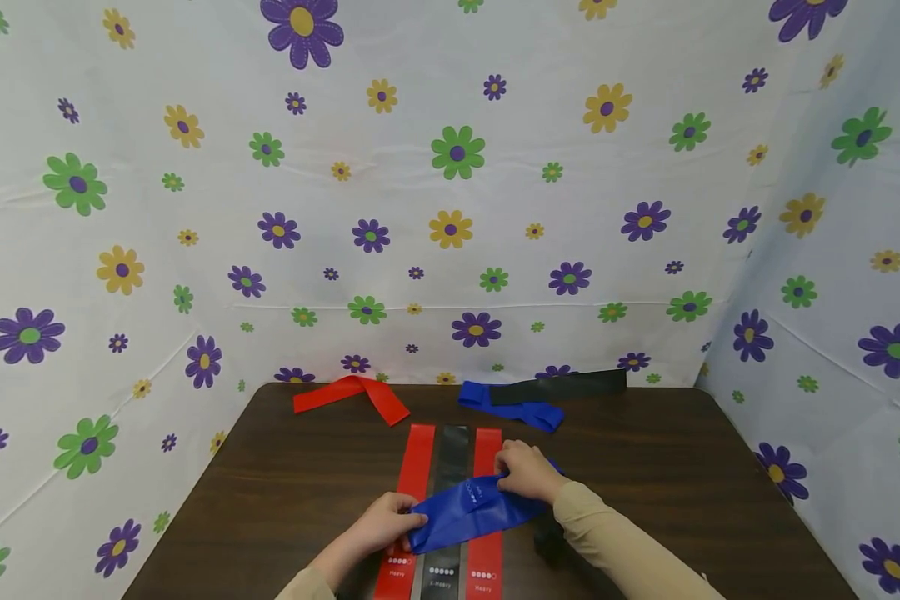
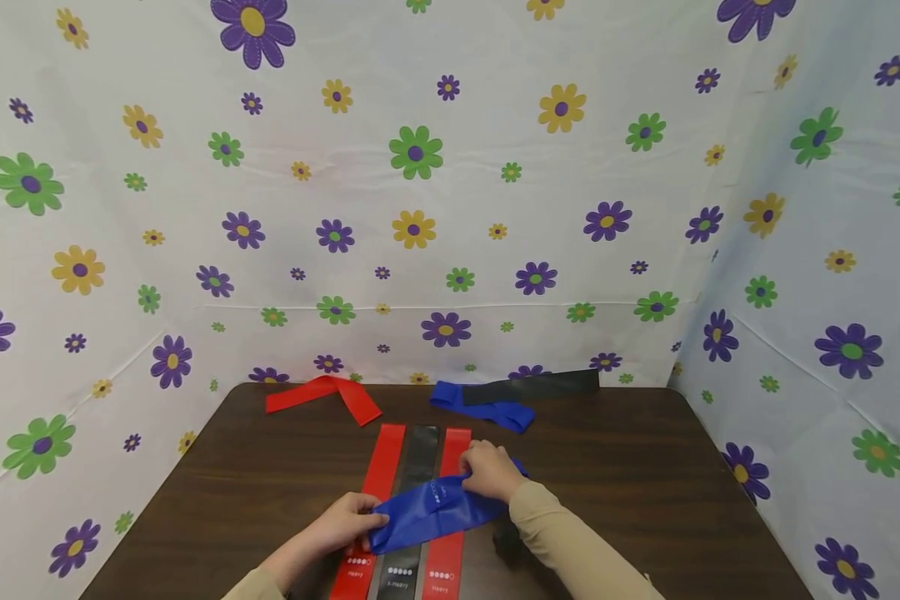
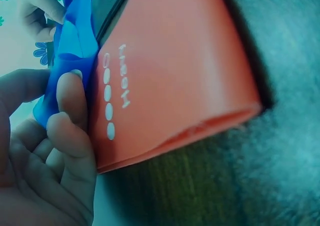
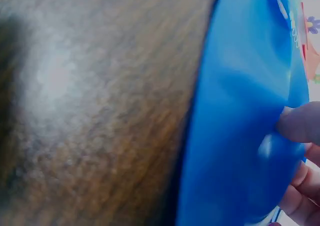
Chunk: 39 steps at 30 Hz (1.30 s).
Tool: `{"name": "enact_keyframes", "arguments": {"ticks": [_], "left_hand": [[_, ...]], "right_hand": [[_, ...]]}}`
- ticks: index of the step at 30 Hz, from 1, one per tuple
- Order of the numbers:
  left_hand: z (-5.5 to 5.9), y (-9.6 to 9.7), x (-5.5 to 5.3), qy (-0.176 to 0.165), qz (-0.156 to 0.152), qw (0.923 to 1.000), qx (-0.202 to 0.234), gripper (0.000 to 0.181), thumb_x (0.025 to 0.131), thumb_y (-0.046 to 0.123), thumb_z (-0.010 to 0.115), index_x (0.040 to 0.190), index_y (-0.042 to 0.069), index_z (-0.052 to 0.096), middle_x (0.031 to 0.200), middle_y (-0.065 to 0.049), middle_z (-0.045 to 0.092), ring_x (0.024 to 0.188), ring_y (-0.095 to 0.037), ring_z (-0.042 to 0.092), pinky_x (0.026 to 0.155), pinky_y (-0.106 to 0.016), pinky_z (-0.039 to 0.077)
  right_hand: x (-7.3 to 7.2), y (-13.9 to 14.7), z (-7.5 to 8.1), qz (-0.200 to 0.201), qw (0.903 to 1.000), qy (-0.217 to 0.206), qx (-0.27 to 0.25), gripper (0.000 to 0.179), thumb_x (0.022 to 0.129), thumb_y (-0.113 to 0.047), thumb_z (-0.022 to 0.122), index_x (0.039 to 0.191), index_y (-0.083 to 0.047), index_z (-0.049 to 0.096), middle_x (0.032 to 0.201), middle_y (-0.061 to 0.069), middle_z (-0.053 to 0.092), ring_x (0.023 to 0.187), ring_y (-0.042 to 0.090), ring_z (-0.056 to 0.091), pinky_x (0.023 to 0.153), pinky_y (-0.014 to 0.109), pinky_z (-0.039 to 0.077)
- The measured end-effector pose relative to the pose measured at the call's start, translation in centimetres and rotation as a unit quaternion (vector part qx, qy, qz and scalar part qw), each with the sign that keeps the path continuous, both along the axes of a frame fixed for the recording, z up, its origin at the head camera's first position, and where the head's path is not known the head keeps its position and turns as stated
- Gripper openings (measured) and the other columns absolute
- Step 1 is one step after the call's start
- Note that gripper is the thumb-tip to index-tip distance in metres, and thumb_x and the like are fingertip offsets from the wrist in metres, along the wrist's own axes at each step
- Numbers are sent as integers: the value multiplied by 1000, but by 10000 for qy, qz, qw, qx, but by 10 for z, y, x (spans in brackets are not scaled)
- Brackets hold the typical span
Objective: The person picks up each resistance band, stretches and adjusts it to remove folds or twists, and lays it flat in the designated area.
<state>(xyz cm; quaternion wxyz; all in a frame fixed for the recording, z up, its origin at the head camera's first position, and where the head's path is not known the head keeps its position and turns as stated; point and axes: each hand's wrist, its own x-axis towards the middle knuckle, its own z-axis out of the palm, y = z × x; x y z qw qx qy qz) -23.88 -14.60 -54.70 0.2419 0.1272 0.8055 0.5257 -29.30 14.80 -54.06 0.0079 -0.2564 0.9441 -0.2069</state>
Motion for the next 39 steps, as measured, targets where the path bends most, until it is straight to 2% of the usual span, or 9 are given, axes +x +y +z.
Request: {"name": "enact_keyframes", "arguments": {"ticks": [9,12,15,18,22,25,30,35,39], "left_hand": [[2,2,-1,266,37,9996,-44,13,91,17,67,84,7,64,56,-2,57,41,-9,50,38,-20,41],[4,3,-2,343,78,9994,1,11,91,16,67,92,5,65,62,-3,59,44,-10,51,41,-22,43],[7,5,-4,407,169,9990,67,19,91,15,66,104,2,66,72,-5,61,48,-12,52,43,-24,43],[11,8,-3,506,326,9981,126,26,90,15,66,112,0,64,83,-6,63,52,-15,53,46,-28,45],[14,14,0,728,531,9956,270,25,91,13,65,111,-2,64,87,-7,63,58,-18,56,48,-32,48],[17,21,5,732,471,9949,503,20,92,14,64,103,-2,67,81,-9,63,58,-18,57,48,-32,48],[22,36,17,364,125,9961,800,20,94,16,62,97,-2,69,77,-6,64,56,-14,56,47,-28,47],[22,54,31,-159,-37,9938,1100,22,94,17,61,96,-3,69,77,-5,66,56,-11,57,47,-22,44],[21,70,45,-748,-364,9842,1560,29,96,20,58,102,-7,68,80,-3,67,59,-8,58,49,-20,44]], "right_hand": [[-3,13,30,175,9889,-980,-1103,11,74,-8,71,72,-14,62,65,-10,53,60,7,46,57,24,40],[-2,18,44,234,9775,-1419,-1546,6,79,-8,72,82,-8,68,69,-7,59,63,8,52,60,25,45],[0,21,60,309,9610,-1839,-2041,18,84,-8,70,101,-2,70,72,2,64,66,11,55,69,29,49],[2,22,75,285,9466,-2138,-2396,28,88,-11,66,115,-1,67,89,9,69,77,13,60,81,35,52],[5,21,96,66,9307,-2357,-2798,28,94,-19,62,117,-5,68,106,8,68,96,18,62,91,42,50],[8,19,111,-108,9170,-2399,-3185,26,95,-23,62,114,-6,69,96,6,66,84,20,57,80,38,49],[11,14,130,-325,8964,-2414,-3704,26,92,-25,66,109,-6,70,95,6,65,69,21,45,66,30,41],[17,7,146,-546,8928,-2254,-3862,24,89,-24,70,106,-6,71,106,8,66,82,21,52,70,31,44],[22,4,158,-604,8898,-2085,-4015,22,88,-18,71,105,-4,71,104,9,66,79,21,53,67,31,44]]}}
